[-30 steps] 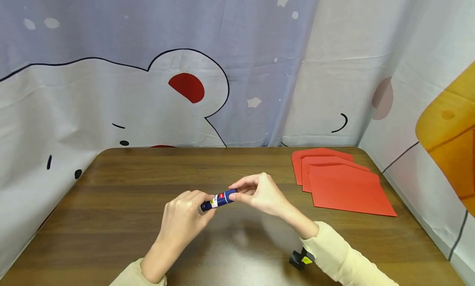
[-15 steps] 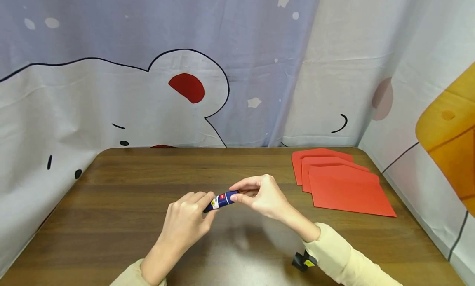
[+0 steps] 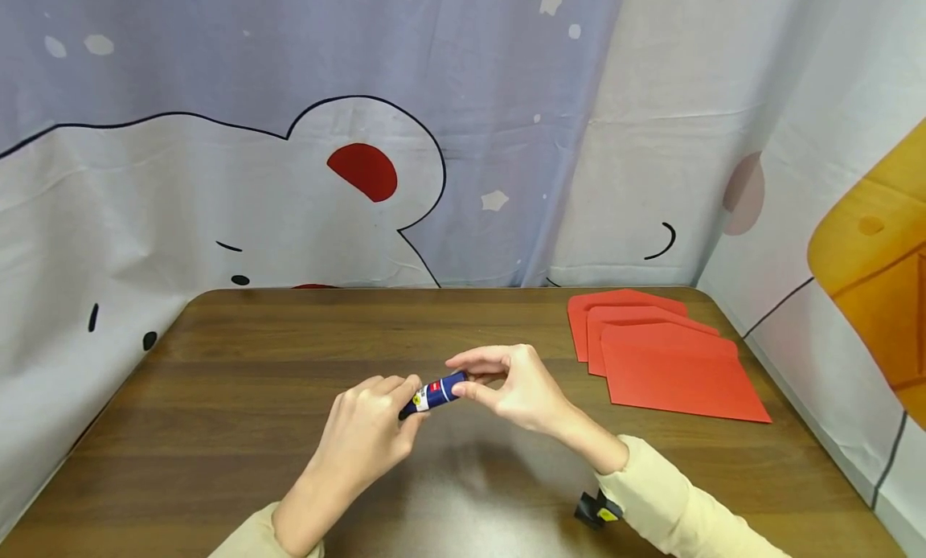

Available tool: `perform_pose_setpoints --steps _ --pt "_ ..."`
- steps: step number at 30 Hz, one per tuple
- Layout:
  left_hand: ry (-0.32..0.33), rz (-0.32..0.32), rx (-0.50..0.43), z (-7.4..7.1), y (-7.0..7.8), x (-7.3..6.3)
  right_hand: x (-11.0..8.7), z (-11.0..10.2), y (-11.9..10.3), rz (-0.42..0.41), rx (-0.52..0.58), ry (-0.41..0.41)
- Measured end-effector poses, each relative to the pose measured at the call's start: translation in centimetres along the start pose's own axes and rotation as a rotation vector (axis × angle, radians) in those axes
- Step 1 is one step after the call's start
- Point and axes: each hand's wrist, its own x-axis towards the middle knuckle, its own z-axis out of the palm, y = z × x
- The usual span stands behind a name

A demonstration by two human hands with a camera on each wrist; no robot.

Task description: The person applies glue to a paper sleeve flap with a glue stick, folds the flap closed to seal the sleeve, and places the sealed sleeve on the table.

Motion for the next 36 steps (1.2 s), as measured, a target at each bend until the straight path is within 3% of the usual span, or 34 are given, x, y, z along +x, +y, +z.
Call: perform_pose_setpoints --steps 5,8,11,15,20,28,36 --pt "-0.039 -0.03 -0.04 0.1 -0.2 0.0 -0.1 0.1 0.2 -0.057 -0.03 0.01" --pt "-0.007 -0.023 -0.037 0.2 -0.3 0.1 -0.1 0.0 0.1 -0.058 -0.024 0.022" --pt "0.067 0.02 -0.006 0.3 -0.4 0.0 -0.2 -0.4 0.0 0.014 0.018 0.0" --pt "0.157 0.104 0.05 0.1 -0.3 0.2 0.0 -1.2 -0.2 0.13 0.081 -0.088" --pt "0.205 0.173 0.116 -0.1 0.1 0.4 0.5 -1.7 -0.2 0.184 0.154 -0.158" --pt "0.252 0.207 0.185 0.0 0.4 0.5 0.8 -2.2 0.0 0.275 0.2 -0.202" --pt "0.293 0.209 0.171 0.0 0.8 0.2 0.2 -2.0 -0.9 0.248 0.154 -0.183"
